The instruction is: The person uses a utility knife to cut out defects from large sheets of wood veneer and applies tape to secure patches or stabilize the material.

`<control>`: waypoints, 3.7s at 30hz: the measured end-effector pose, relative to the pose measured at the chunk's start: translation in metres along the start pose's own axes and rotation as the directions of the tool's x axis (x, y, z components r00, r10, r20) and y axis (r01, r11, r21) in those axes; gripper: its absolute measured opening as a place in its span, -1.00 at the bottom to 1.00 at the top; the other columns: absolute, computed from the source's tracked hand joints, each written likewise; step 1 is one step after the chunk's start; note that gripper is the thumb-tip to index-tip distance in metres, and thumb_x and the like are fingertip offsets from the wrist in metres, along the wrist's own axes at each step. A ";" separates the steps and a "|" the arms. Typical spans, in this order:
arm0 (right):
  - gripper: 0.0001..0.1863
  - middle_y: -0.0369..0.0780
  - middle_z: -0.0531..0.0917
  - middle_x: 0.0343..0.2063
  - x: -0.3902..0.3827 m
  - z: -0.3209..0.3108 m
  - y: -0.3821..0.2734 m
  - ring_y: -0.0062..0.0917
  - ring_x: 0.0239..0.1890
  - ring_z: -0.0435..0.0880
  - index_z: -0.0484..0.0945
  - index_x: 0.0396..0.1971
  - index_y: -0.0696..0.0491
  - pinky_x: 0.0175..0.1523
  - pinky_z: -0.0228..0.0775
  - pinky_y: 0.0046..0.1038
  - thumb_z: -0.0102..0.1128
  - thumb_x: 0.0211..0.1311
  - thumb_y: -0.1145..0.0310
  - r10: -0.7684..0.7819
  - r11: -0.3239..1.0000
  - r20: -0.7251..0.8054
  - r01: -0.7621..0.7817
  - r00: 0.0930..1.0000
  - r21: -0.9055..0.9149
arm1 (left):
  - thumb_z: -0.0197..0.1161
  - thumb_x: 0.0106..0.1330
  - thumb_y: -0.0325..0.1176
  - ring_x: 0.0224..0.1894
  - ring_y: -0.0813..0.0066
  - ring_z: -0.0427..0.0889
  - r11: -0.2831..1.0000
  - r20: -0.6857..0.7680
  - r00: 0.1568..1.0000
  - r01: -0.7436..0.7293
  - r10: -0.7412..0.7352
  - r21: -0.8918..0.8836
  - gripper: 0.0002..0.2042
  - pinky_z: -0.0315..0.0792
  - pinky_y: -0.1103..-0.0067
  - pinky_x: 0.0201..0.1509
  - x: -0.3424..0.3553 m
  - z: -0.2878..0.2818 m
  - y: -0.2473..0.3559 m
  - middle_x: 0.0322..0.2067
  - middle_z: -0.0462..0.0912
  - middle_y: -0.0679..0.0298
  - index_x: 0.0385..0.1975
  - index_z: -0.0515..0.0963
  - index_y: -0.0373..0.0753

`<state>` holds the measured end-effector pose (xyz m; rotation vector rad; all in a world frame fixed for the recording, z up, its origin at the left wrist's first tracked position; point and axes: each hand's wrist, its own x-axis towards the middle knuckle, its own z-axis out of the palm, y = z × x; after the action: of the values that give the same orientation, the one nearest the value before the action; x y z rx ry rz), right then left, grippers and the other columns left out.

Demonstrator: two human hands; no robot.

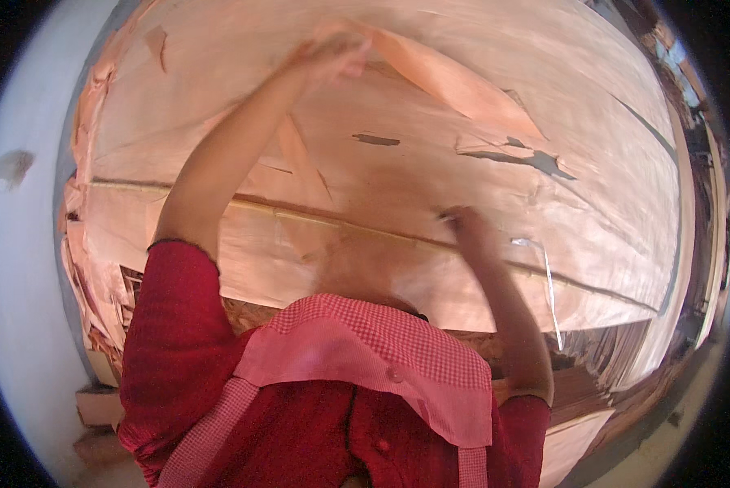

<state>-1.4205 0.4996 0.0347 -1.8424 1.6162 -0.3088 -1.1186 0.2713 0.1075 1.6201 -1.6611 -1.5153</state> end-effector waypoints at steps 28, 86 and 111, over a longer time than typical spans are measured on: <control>-0.72 -0.07 0.59 -0.49 0.077 0.133 -0.159 -0.24 -0.38 0.58 0.50 -0.37 0.08 -0.30 0.34 -0.26 0.22 -0.02 0.20 -0.140 0.990 0.116 0.141 0.983 0.003 | 0.05 0.10 -0.36 0.01 0.21 0.38 0.290 0.180 0.683 -0.514 0.708 0.808 -0.68 0.25 0.34 0.10 -0.240 0.017 -0.213 -0.11 0.45 0.15 -0.11 0.40 -0.20; -0.58 -0.20 0.58 -0.33 0.143 -0.030 -0.051 -0.36 -0.32 0.58 0.31 0.06 -0.21 -0.24 0.42 -0.32 -0.05 0.16 0.38 -0.356 0.873 0.317 0.434 0.879 -0.221 | 0.37 -0.11 -0.15 0.22 0.10 0.12 0.917 -0.716 0.625 0.003 0.311 0.400 -0.21 -0.02 0.26 0.26 -0.062 0.137 -0.117 0.22 0.09 0.08 0.15 0.15 -0.24; -0.37 -0.03 0.58 -0.45 0.072 0.009 -0.001 -0.19 -0.44 0.59 0.00 0.24 -0.15 -0.34 0.40 -0.22 -0.07 0.13 0.39 0.045 0.883 0.100 0.007 0.994 -0.470 | 0.17 0.08 -0.13 0.27 0.22 0.05 0.821 -0.607 0.710 0.073 0.355 0.566 -0.64 -0.13 0.19 0.27 -0.058 0.141 -0.126 0.18 0.20 0.29 -0.09 0.50 -0.01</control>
<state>-1.3998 0.4343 0.0110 -2.1499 1.7378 0.2164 -1.1598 0.4114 -0.0254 1.9265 -1.7630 -0.2003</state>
